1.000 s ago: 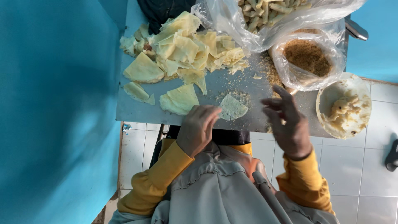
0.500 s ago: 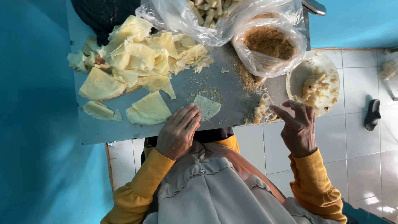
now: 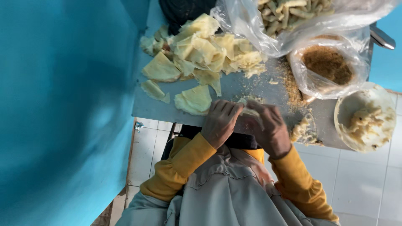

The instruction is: The person sits at a small metal table and folds pale flat food pieces by hand, pinching each piece closed. They dip the folded pieces into a bag of brown powder and place the coated pieces onto a plate, working through the pile of pieces one at a time.

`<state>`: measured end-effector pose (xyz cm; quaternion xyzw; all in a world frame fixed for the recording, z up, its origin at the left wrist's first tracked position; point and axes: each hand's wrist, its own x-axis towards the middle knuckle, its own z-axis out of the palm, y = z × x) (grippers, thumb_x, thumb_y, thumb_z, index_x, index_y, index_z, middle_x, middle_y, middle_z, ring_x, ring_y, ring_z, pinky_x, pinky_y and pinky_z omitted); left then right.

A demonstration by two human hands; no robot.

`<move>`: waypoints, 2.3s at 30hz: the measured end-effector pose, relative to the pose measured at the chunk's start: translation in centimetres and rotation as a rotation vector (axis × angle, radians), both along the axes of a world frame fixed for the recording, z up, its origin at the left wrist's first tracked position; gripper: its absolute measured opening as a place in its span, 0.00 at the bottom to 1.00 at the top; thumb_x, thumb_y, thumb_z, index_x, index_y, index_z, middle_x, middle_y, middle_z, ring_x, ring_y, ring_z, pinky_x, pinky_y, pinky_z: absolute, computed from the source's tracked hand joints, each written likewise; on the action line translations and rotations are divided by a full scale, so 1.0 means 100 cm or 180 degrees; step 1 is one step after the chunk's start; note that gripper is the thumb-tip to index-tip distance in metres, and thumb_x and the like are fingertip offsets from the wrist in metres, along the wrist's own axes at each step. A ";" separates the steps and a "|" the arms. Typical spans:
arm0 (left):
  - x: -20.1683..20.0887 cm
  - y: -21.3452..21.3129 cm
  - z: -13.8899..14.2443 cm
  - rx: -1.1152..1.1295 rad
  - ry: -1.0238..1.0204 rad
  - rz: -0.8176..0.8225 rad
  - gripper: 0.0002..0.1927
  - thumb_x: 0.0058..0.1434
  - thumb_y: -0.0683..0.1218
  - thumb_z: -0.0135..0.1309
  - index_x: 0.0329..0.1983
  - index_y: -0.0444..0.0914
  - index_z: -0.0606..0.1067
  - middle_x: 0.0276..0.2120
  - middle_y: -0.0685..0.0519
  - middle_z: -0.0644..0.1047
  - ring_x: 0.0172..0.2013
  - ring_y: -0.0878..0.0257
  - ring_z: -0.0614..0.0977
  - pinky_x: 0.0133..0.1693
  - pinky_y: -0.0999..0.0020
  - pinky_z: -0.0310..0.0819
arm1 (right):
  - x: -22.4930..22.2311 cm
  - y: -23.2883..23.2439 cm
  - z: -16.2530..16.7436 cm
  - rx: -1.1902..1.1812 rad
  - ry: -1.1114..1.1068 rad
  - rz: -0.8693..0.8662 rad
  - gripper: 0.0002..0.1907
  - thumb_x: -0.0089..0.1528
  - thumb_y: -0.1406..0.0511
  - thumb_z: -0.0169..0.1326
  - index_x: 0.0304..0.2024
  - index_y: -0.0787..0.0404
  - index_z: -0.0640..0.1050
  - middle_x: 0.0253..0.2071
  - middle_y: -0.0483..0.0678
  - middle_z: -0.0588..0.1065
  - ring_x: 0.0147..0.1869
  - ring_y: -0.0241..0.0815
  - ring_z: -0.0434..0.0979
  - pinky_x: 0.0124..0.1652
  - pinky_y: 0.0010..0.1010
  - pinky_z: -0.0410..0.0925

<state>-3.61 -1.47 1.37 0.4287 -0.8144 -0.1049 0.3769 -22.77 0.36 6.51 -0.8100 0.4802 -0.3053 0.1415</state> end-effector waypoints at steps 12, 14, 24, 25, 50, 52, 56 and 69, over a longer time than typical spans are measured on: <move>0.097 -0.003 0.027 0.0324 0.0629 0.0440 0.19 0.58 0.43 0.63 0.50 0.36 0.73 0.48 0.45 0.76 0.49 0.46 0.76 0.51 0.53 0.69 | 0.064 -0.076 0.041 -0.0865 0.0198 0.0287 0.26 0.68 0.76 0.56 0.67 0.69 0.64 0.52 0.62 0.78 0.48 0.55 0.81 0.41 0.35 0.76; 0.098 -0.005 0.022 0.0399 0.0585 0.0517 0.18 0.59 0.43 0.63 0.50 0.37 0.73 0.48 0.46 0.77 0.49 0.46 0.76 0.52 0.54 0.70 | 0.081 -0.067 0.042 -0.0605 0.0209 0.0600 0.29 0.63 0.73 0.58 0.66 0.67 0.66 0.45 0.60 0.78 0.46 0.55 0.80 0.43 0.40 0.75; 0.105 -0.008 0.008 0.0454 0.0892 0.0477 0.24 0.57 0.42 0.67 0.56 0.37 0.73 0.57 0.45 0.71 0.57 0.45 0.73 0.58 0.53 0.70 | 0.099 -0.062 0.003 0.0935 -0.0391 0.0597 0.24 0.64 0.71 0.57 0.62 0.63 0.68 0.40 0.52 0.79 0.45 0.49 0.83 0.41 0.38 0.75; 0.105 -0.009 0.010 0.0502 0.0881 0.0486 0.25 0.56 0.42 0.67 0.57 0.38 0.73 0.58 0.45 0.71 0.58 0.45 0.72 0.58 0.53 0.70 | 0.095 -0.065 0.005 0.0944 -0.0493 0.0556 0.23 0.64 0.71 0.56 0.62 0.63 0.69 0.40 0.51 0.80 0.45 0.48 0.83 0.42 0.37 0.76; 0.034 -0.004 0.014 -0.0063 -0.0047 -0.1184 0.13 0.61 0.45 0.63 0.48 0.37 0.78 0.51 0.51 0.77 0.53 0.54 0.78 0.55 0.56 0.70 | -0.148 0.083 -0.006 -0.0208 0.2005 -0.1469 0.34 0.59 0.79 0.52 0.60 0.39 0.79 0.51 0.44 0.74 0.58 0.45 0.68 0.58 0.44 0.61; 0.032 -0.004 0.015 -0.0017 -0.0090 -0.1169 0.14 0.60 0.45 0.63 0.48 0.36 0.78 0.51 0.51 0.77 0.53 0.54 0.78 0.55 0.55 0.70 | -0.148 0.086 -0.014 -0.0327 0.2329 -0.1354 0.35 0.57 0.77 0.54 0.62 0.40 0.78 0.51 0.45 0.73 0.59 0.45 0.67 0.59 0.46 0.61; 0.030 -0.003 0.016 -0.0050 -0.0138 -0.1110 0.14 0.61 0.45 0.63 0.48 0.36 0.77 0.50 0.51 0.77 0.53 0.54 0.78 0.55 0.55 0.71 | -0.150 0.084 -0.020 -0.0538 0.2680 -0.1108 0.31 0.59 0.72 0.57 0.65 0.46 0.77 0.50 0.45 0.72 0.62 0.46 0.67 0.61 0.47 0.61; 0.040 -0.001 0.006 -0.0425 -0.0104 -0.1265 0.15 0.63 0.45 0.61 0.51 0.35 0.78 0.52 0.50 0.78 0.54 0.55 0.78 0.57 0.58 0.73 | -0.058 0.017 0.010 0.0187 0.0861 -0.0387 0.30 0.53 0.77 0.48 0.54 0.46 0.82 0.51 0.47 0.72 0.55 0.51 0.66 0.54 0.44 0.59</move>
